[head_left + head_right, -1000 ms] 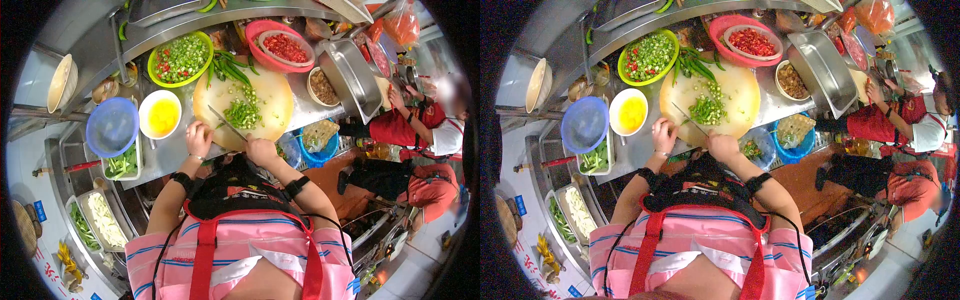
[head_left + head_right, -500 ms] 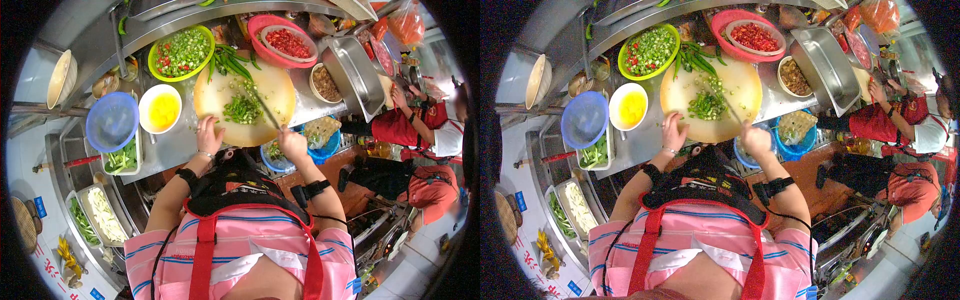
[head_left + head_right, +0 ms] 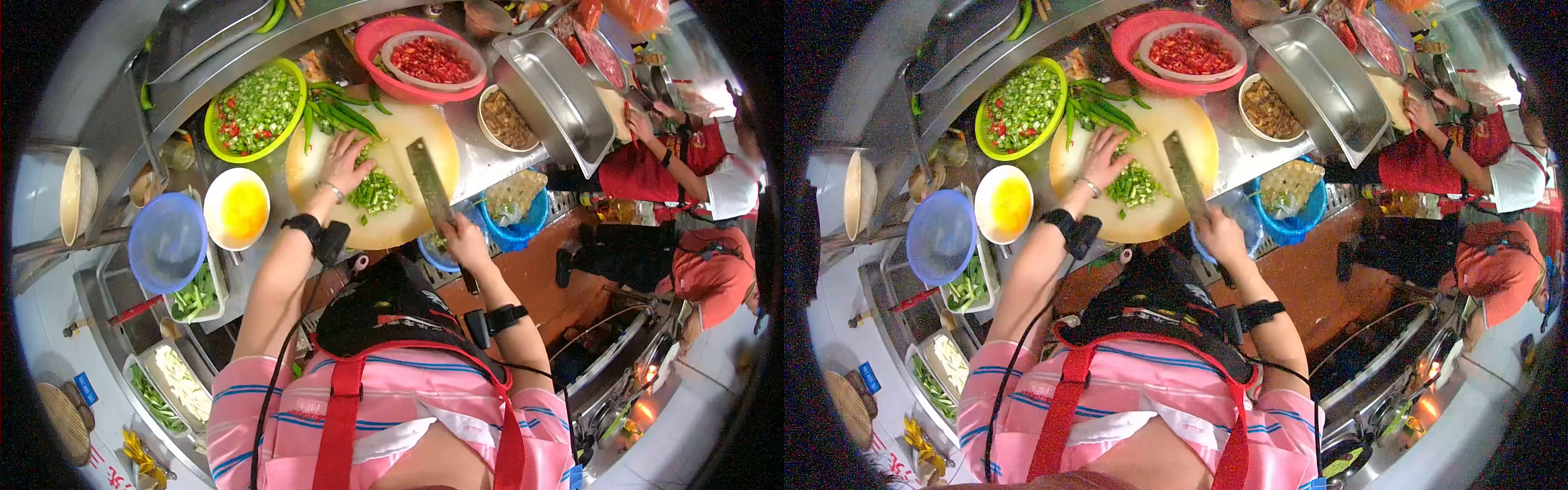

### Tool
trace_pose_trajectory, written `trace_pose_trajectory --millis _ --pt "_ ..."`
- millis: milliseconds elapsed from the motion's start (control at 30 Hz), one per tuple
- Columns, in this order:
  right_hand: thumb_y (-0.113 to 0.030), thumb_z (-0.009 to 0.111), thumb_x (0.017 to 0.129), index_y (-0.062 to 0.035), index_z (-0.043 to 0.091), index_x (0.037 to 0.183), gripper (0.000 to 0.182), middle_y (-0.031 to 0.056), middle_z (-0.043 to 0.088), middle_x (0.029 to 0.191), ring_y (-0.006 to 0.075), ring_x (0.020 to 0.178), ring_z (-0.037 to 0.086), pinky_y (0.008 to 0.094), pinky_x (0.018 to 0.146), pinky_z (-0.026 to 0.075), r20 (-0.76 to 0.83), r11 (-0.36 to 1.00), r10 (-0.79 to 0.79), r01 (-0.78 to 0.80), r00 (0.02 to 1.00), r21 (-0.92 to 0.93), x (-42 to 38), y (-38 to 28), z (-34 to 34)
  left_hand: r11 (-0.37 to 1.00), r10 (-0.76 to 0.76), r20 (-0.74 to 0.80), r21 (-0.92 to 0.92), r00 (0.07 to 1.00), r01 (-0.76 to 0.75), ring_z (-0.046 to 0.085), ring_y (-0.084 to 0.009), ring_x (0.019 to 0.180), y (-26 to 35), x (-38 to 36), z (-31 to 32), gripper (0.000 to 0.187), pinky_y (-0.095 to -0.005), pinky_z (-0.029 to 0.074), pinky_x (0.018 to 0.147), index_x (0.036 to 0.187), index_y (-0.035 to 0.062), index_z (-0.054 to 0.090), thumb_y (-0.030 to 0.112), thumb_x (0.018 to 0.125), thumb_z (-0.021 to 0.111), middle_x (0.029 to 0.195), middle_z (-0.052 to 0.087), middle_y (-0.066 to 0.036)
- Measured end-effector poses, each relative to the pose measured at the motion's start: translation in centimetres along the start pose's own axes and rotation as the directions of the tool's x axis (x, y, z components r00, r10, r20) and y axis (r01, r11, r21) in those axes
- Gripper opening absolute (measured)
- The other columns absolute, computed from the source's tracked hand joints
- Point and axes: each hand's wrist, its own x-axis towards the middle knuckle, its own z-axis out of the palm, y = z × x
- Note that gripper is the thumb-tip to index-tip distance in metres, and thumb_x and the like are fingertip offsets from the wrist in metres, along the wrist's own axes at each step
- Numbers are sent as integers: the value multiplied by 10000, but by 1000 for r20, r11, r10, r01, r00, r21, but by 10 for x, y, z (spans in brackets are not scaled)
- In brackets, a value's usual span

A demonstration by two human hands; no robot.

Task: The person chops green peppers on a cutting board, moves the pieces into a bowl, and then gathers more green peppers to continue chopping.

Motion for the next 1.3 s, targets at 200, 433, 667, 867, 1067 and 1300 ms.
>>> trace_pose_trajectory --millis 200,433,667,867,1067,1300 --pt "-138 505 857 -17 440 976 182 44 483 552 137 382 443 275 359 366 247 766 177 -291 953 574 -18 16 21 981 186 111 -68 976 -180 354 -307 1172 18 -26 -5 493 -411 282 994 1103 131 549 411 712 654 1194 450 -83" --pt "-113 481 873 10 425 1068 238 44 479 563 121 386 437 271 352 379 497 619 127 -460 858 636 -21 -24 48 993 -114 -267 -22 957 112 405 -333 1104 91 -59 20 529 -436 339 925 1129 85 520 301 680 698 1174 446 -128" --pt "-94 481 868 4 431 1016 184 44 474 558 112 372 437 249 349 371 531 662 41 -421 847 620 -6 -73 45 956 -276 -473 -225 837 188 457 -324 1068 79 -50 17 373 -420 384 887 1063 74 574 165 709 649 1139 486 -135" --pt "-157 493 824 30 469 961 233 117 531 554 211 403 526 352 413 427 364 826 -162 -76 917 558 73 -173 19 990 -142 -713 -111 687 90 464 -292 1084 41 24 -96 339 -362 354 946 1073 71 575 111 741 627 1088 543 -136" --pt "-206 472 792 -8 494 936 246 222 584 674 381 622 585 470 574 460 58 935 -320 325 946 -142 133 -190 12 950 -198 -422 141 884 280 491 -324 1080 -90 58 -149 332 -386 396 917 1081 115 595 256 781 571 1166 529 -160" --pt "-229 561 766 -23 533 956 281 242 585 822 398 810 571 450 725 455 372 983 -180 149 911 111 49 -85 -13 959 -4 43 283 999 -8 563 -282 945 -37 21 -87 334 -373 469 802 1085 104 541 41 773 438 1127 529 -110"
